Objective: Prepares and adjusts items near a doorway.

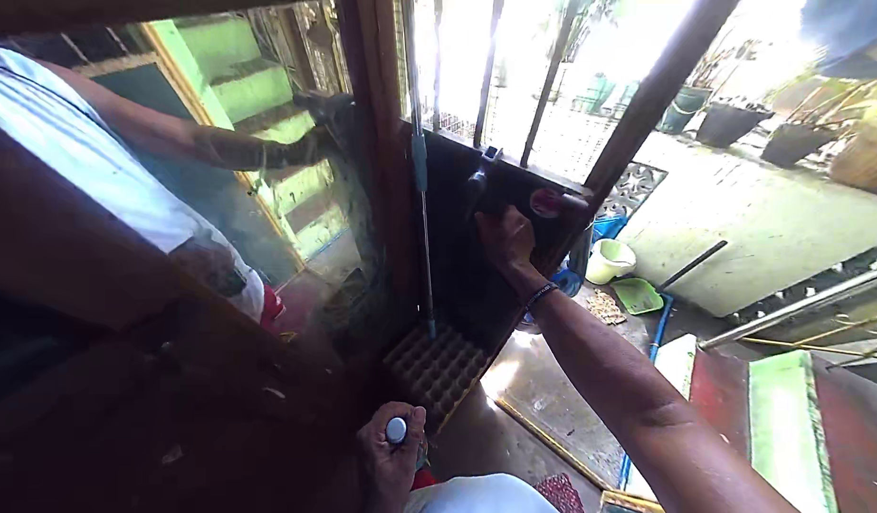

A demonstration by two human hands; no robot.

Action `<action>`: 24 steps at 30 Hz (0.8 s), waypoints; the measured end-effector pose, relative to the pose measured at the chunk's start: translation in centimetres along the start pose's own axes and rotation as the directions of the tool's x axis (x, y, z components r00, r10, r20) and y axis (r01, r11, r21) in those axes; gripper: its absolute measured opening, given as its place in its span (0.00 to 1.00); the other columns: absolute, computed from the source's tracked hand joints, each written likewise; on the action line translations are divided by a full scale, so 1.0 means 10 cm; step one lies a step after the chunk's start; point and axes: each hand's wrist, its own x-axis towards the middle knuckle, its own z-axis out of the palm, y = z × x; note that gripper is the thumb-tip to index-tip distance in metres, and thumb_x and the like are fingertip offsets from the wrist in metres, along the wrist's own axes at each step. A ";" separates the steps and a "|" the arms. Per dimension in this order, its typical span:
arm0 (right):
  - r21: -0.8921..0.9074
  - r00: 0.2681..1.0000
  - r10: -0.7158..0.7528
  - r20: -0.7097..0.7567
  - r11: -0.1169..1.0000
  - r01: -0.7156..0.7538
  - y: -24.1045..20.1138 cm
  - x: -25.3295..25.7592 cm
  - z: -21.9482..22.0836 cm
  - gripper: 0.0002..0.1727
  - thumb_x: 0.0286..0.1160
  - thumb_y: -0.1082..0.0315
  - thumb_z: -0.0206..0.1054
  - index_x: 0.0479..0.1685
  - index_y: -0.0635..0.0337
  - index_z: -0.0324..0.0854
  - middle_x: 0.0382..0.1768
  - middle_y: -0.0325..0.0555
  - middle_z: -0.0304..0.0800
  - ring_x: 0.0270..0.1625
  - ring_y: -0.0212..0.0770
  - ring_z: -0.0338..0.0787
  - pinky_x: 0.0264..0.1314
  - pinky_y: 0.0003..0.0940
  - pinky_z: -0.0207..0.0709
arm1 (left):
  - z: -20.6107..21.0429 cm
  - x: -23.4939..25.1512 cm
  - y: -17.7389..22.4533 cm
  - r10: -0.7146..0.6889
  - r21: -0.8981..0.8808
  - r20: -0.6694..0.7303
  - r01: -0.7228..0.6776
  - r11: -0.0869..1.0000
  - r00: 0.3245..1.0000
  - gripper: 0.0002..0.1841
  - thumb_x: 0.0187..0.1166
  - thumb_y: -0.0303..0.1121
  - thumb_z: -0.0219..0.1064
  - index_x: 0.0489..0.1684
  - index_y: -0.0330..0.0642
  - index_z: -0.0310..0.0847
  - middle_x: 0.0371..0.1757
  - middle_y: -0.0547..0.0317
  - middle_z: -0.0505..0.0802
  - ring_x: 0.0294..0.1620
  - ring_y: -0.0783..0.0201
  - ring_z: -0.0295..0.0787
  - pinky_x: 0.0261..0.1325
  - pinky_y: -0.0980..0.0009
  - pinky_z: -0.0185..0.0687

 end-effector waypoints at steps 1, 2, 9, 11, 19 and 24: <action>-0.016 0.999 0.041 -0.004 0.999 -0.041 -0.04 0.07 0.07 0.31 0.78 0.40 0.67 0.64 0.58 0.85 0.52 0.62 0.93 0.57 0.65 0.91 0.57 0.69 0.80 | -0.04 0.13 -0.05 0.003 -0.001 0.009 -0.003 1.000 1.000 0.14 0.78 0.44 0.70 0.31 0.43 0.89 0.29 0.68 0.93 0.28 0.75 0.91 0.34 0.78 0.90; -0.012 0.998 0.057 -0.009 0.998 -0.057 -0.06 0.12 0.13 0.31 0.78 0.39 0.67 0.63 0.57 0.86 0.52 0.61 0.93 0.57 0.64 0.91 0.58 0.70 0.79 | -0.07 0.26 -0.10 0.007 0.001 0.016 -0.007 1.000 1.000 0.13 0.78 0.43 0.70 0.31 0.43 0.89 0.29 0.67 0.93 0.29 0.75 0.91 0.35 0.78 0.90; 0.108 0.995 0.075 -0.058 0.992 -0.068 -0.16 0.33 0.54 0.29 0.77 0.40 0.68 0.59 0.57 0.87 0.48 0.56 0.94 0.53 0.59 0.92 0.56 0.66 0.81 | -0.14 1.08 -0.33 0.100 -0.024 0.115 -0.098 0.995 0.988 0.15 0.80 0.44 0.69 0.30 0.43 0.89 0.30 0.68 0.93 0.30 0.77 0.90 0.36 0.80 0.89; 0.078 0.993 0.108 -0.055 0.992 -0.103 -0.23 0.38 0.58 0.29 0.81 0.41 0.65 0.60 0.61 0.86 0.50 0.59 0.93 0.56 0.60 0.92 0.59 0.65 0.80 | -0.11 1.25 -0.34 0.128 -0.049 0.127 -0.123 0.991 0.984 0.15 0.80 0.44 0.68 0.30 0.42 0.88 0.30 0.69 0.92 0.30 0.79 0.89 0.34 0.81 0.88; 0.255 0.960 -0.147 -0.240 0.944 0.208 -0.23 0.37 0.75 0.19 0.85 0.59 0.64 0.62 0.65 0.82 0.45 0.56 0.93 0.49 0.52 0.93 0.55 0.54 0.85 | 0.07 1.52 -0.41 0.132 -0.089 0.156 -0.119 0.989 0.979 0.15 0.81 0.45 0.68 0.30 0.43 0.87 0.27 0.71 0.91 0.27 0.80 0.88 0.31 0.83 0.86; 0.449 0.919 -0.309 -0.243 0.804 0.389 -0.27 0.36 0.49 0.15 0.84 0.68 0.63 0.63 0.66 0.81 0.50 0.50 0.91 0.52 0.36 0.91 0.60 0.36 0.85 | 0.31 1.65 -0.36 0.144 -0.085 0.212 -0.128 0.988 0.967 0.17 0.82 0.46 0.68 0.30 0.42 0.87 0.26 0.69 0.91 0.25 0.78 0.87 0.30 0.80 0.86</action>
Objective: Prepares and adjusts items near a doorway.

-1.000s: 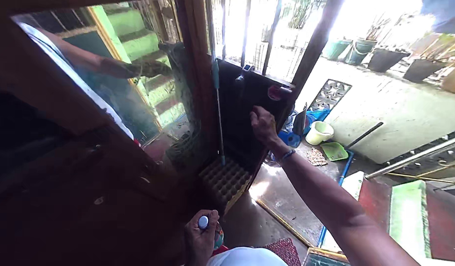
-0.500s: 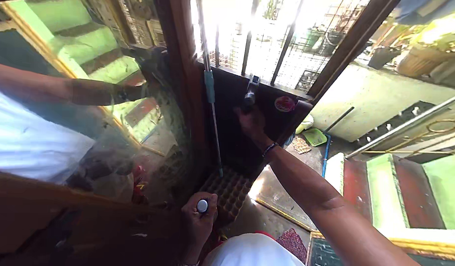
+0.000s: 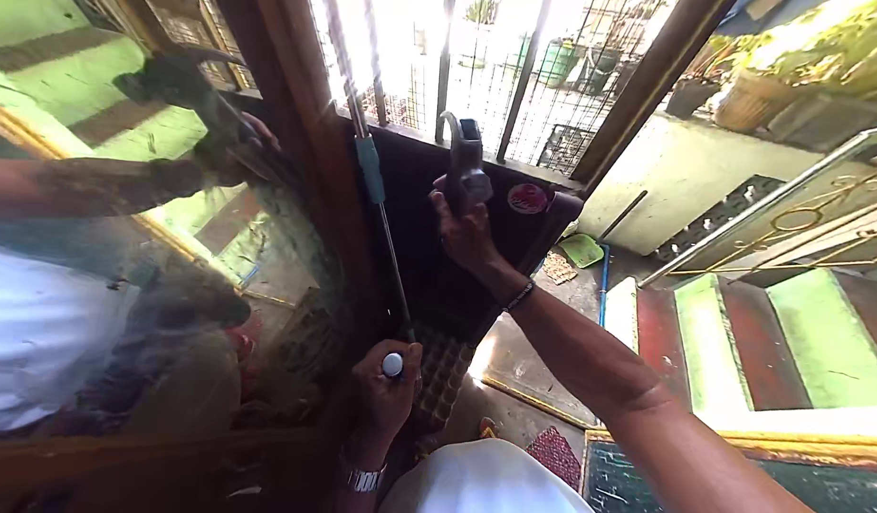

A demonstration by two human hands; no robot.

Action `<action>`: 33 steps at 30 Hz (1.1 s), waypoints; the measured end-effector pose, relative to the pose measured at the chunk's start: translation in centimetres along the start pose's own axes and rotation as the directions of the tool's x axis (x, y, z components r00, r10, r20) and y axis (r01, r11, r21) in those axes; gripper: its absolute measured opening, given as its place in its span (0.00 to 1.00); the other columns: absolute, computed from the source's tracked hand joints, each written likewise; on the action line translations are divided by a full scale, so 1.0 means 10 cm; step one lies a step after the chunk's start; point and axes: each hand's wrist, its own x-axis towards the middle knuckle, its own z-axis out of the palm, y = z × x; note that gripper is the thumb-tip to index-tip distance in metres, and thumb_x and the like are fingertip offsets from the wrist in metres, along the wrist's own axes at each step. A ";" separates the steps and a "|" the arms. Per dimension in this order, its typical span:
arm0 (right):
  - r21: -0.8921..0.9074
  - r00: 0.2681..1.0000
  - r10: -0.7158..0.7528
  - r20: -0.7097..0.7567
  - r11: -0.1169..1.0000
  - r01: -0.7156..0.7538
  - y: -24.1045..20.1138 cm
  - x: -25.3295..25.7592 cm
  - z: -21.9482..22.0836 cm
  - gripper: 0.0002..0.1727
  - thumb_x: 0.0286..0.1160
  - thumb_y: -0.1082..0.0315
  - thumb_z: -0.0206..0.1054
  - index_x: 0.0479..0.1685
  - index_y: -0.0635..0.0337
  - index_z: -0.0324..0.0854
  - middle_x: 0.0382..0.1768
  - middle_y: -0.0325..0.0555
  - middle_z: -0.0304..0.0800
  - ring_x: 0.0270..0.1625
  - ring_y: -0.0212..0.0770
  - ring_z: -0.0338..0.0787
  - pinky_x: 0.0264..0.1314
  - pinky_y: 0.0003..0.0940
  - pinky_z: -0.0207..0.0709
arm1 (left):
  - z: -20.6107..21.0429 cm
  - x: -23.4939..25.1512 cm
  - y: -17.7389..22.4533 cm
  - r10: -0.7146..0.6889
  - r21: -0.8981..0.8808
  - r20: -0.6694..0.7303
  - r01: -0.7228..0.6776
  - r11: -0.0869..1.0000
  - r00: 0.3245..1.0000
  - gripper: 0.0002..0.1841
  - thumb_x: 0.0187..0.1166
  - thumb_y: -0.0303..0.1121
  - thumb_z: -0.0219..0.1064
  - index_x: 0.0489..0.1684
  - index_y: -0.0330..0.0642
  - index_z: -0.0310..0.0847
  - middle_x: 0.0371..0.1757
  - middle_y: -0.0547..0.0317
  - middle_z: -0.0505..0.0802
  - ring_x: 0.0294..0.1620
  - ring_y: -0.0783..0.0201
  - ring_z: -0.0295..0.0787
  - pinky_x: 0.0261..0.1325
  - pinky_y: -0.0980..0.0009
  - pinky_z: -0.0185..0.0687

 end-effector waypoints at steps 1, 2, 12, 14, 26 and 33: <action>0.033 0.995 -0.085 0.042 0.996 0.084 -0.06 0.00 -0.09 0.15 0.85 0.69 0.61 0.64 0.68 0.79 0.51 0.50 0.89 0.51 0.35 0.90 0.59 0.33 0.85 | 0.04 0.07 0.03 0.007 0.004 0.016 -0.007 1.000 1.000 0.17 0.82 0.46 0.67 0.30 0.42 0.87 0.26 0.68 0.90 0.25 0.77 0.87 0.29 0.78 0.86; 0.058 0.982 -0.163 0.091 0.986 0.158 -0.14 -0.02 -0.19 0.15 0.86 0.70 0.58 0.64 0.68 0.78 0.49 0.49 0.87 0.49 0.34 0.88 0.56 0.32 0.85 | 0.08 0.14 0.06 0.014 0.016 0.027 -0.014 1.000 1.000 0.17 0.82 0.45 0.67 0.30 0.41 0.87 0.26 0.67 0.90 0.25 0.77 0.86 0.30 0.77 0.86; -0.168 0.793 0.260 0.551 0.965 -0.199 -0.60 -1.15 -1.39 0.12 0.92 0.57 0.53 0.55 0.51 0.80 0.19 0.36 0.71 0.13 0.33 0.68 0.10 0.28 0.64 | 0.46 -0.11 -0.66 -0.088 0.147 0.188 0.061 0.987 0.978 0.15 0.84 0.46 0.68 0.37 0.43 0.86 0.29 0.60 0.89 0.26 0.68 0.86 0.32 0.67 0.87; -0.271 0.736 0.390 0.552 0.920 -0.284 -0.36 -1.45 -1.41 0.11 0.90 0.56 0.56 0.51 0.50 0.80 0.19 0.35 0.73 0.14 0.33 0.70 0.13 0.29 0.66 | 0.61 -0.36 -0.96 -0.182 0.247 0.208 0.129 0.961 0.961 0.16 0.84 0.47 0.67 0.39 0.42 0.88 0.35 0.56 0.91 0.35 0.63 0.88 0.43 0.59 0.87; -0.618 0.293 0.790 0.538 0.606 -0.501 0.22 -2.25 -1.32 0.21 0.92 0.52 0.52 0.58 0.61 0.80 0.33 0.46 0.83 0.35 0.42 0.85 0.43 0.45 0.81 | 1.13 -0.90 -1.46 -0.494 0.450 0.397 0.305 0.839 0.773 0.26 0.82 0.47 0.69 0.67 0.32 0.83 0.63 0.35 0.90 0.67 0.41 0.86 0.75 0.43 0.77; -0.322 0.454 0.712 0.536 0.669 -0.669 -0.05 -2.08 -2.13 0.22 0.89 0.55 0.57 0.72 0.59 0.73 0.33 0.48 0.83 0.29 0.42 0.83 0.37 0.43 0.80 | 1.60 -0.67 -0.75 -0.433 0.337 0.485 0.295 0.894 0.759 0.25 0.74 0.44 0.74 0.56 0.29 0.86 0.44 0.42 0.94 0.46 0.48 0.93 0.56 0.45 0.87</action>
